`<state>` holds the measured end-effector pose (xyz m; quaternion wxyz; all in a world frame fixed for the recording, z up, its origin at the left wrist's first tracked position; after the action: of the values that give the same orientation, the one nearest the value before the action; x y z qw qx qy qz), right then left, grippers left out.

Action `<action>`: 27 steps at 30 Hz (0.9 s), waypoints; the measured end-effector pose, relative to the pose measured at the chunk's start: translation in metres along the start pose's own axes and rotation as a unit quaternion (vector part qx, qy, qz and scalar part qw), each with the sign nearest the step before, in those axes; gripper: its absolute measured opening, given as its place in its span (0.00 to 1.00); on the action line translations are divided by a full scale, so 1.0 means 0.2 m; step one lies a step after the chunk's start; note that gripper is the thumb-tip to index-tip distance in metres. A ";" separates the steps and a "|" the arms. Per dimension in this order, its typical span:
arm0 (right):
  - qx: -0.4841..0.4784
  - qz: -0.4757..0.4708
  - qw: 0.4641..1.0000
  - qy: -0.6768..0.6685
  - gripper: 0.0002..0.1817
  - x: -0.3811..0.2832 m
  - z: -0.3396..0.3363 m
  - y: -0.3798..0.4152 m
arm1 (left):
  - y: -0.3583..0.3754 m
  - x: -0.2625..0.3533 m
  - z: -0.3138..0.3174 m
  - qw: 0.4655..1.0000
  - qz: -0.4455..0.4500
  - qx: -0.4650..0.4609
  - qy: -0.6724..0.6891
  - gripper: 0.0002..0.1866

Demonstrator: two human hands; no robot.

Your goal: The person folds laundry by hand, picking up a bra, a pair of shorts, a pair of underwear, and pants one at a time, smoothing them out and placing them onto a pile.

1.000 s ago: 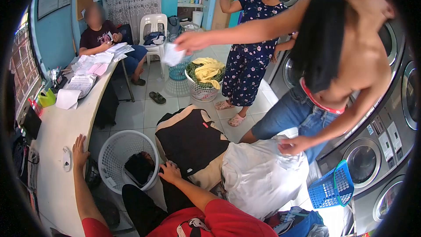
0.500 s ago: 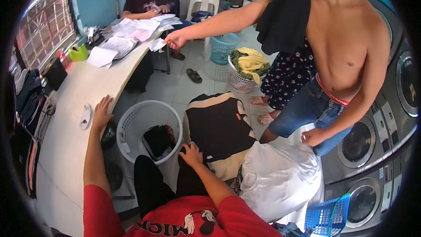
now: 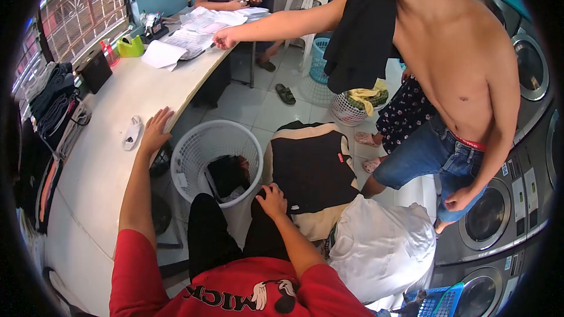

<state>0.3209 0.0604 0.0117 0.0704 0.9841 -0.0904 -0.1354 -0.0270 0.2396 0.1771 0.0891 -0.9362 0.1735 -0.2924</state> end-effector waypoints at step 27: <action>-0.017 0.001 1.000 -0.011 0.27 0.02 0.02 -0.01 | 0.00 0.02 0.00 1.000 -0.022 -0.012 -0.006 0.37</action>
<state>0.3244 0.0610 0.0065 0.0862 0.9812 -0.0903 -0.1474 -0.0241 0.2381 0.1783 0.0727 -0.9426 0.1555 -0.2863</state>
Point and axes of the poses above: each hand's wrist, its own y-axis away from the middle knuckle, its own z-axis out of the palm, x = y × z, the point moved 2 cm from there along -y, towards the middle knuckle, and after that the axes turned 15 degrees about y, right-handed, at the moved point
